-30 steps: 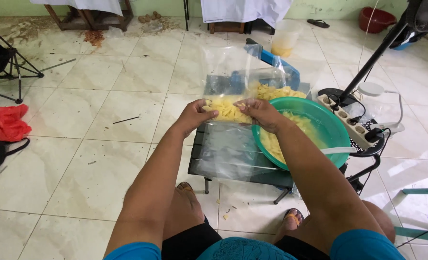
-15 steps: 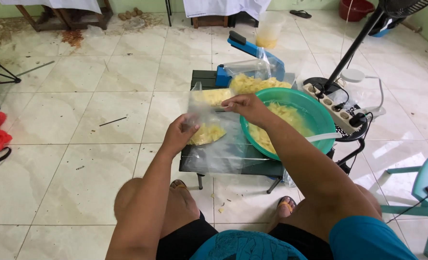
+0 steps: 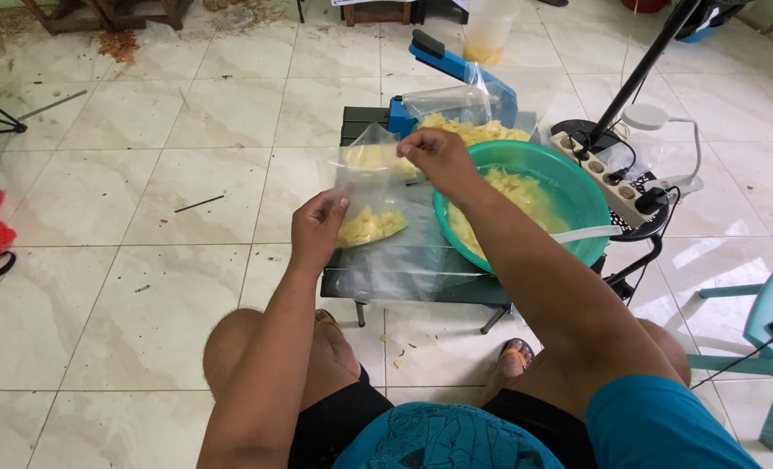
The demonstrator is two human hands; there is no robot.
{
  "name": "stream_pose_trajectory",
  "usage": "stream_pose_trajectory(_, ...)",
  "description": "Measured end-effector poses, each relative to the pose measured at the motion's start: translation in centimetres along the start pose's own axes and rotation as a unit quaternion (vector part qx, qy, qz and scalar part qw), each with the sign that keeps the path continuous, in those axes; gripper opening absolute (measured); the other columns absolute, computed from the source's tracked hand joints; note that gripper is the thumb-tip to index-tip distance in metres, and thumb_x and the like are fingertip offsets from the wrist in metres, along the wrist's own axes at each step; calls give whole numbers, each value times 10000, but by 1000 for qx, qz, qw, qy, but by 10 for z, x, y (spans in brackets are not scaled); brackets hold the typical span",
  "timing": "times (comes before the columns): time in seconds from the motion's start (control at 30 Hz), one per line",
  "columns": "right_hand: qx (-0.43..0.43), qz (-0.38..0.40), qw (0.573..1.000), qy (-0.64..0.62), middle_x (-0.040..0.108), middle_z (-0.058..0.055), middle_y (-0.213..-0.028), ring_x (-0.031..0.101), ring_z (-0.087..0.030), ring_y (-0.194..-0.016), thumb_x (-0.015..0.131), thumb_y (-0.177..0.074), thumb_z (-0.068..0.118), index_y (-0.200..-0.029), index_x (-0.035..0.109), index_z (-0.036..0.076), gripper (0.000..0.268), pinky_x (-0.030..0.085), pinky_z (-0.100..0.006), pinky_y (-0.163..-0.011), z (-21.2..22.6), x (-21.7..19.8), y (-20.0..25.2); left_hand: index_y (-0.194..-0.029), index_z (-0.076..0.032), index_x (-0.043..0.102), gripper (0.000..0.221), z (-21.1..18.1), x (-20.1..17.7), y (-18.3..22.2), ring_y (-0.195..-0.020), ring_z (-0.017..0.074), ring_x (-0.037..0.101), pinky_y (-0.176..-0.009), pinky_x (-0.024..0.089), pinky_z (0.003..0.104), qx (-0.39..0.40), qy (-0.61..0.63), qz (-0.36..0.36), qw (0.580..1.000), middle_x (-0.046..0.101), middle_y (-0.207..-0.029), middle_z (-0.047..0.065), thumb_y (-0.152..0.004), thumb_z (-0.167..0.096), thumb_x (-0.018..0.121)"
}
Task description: The person scoops sliced pieces of food from a green bowl of liquid into a plastic bag using a spoon, then holds up the bag to check the contents.
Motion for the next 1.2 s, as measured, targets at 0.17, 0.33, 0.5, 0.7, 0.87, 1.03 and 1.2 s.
stream_pose_trajectory(0.17, -8, 30, 999, 8, 681, -81, -953, 659, -112, -778, 671, -924, 10, -1179, 737, 57, 268, 524, -260, -704, 28, 3, 12, -1151, -151, 789, 172, -12, 7, 8, -881, 105, 617, -813, 531, 355, 14, -10, 2, 1000, 765, -904, 67, -1067, -249, 677)
stream_pose_trajectory(0.33, -3, 28, 999, 26, 694, -126, -874, 701, -143, -718, 659, -975, 26, -1085, 756, 25, 147, 527, -261, -635, 5, 0, 6, -1162, -129, 789, 182, -23, 9, 17, -841, 132, 653, -802, 550, 383, 19, -20, -15, 1000, 770, -895, 96, -1071, -231, 669)
stream_pose_trajectory(0.5, -12, -26, 999, -31, 707, -62, -854, 744, -120, -808, 660, -999, 63, -1043, 712, 66, 68, 550, -193, -702, 19, -18, -1, -1353, -54, 681, 355, -27, 23, 39, -1311, 446, 581, -1099, 471, 605, 55, -35, -47, 997, 684, -1300, 249, -1035, -206, 727)
stream_pose_trajectory(0.7, 65, 76, 988, 117, 632, -86, -723, 636, -158, -662, 633, -1006, 105, -1029, 724, 34, 118, 513, -328, -633, 21, -26, 35, -1233, -102, 739, 224, -16, 41, 56, -1233, 313, 674, -1021, 546, 468, 61, -40, 6, 997, 737, -1273, 129, -1013, -141, 728)
stream_pose_trajectory(0.87, 68, 38, 987, 138, 635, -67, -721, 588, -113, -652, 619, -964, 60, -1062, 715, 40, 138, 477, -297, -638, 28, -41, 39, -1242, -113, 724, 345, -24, 60, 49, -1205, 301, 674, -1011, 557, 461, 133, -111, 33, 984, 720, -1246, 95, -918, -154, 838)
stream_pose_trajectory(1.03, 53, 27, 988, 145, 644, -60, -753, 532, -74, -619, 704, -966, 129, -1071, 734, 65, 127, 455, -288, -601, 8, -50, 31, -1230, -91, 689, 284, -30, 70, 44, -1034, 277, 710, -911, 569, 458, 181, -190, 10, 965, 693, -1173, 99, -963, -131, 778)
stream_pose_trajectory(1.2, 68, 38, 982, 174, 678, -70, -816, 596, -113, -683, 672, -952, 122, -1184, 736, 96, 242, 482, -288, -645, 31, -55, 42, -1147, -96, 715, 133, -25, 63, 35, -971, 251, 714, -858, 567, 419, 187, -182, -13, 965, 667, -1099, 38, -1020, -135, 712)
Point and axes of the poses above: each hand's wrist, its own y-axis away from the middle knuckle, its own x-axis out of the palm, z = x × y, the point moved 6 cm from there along -y, towards the middle knuckle
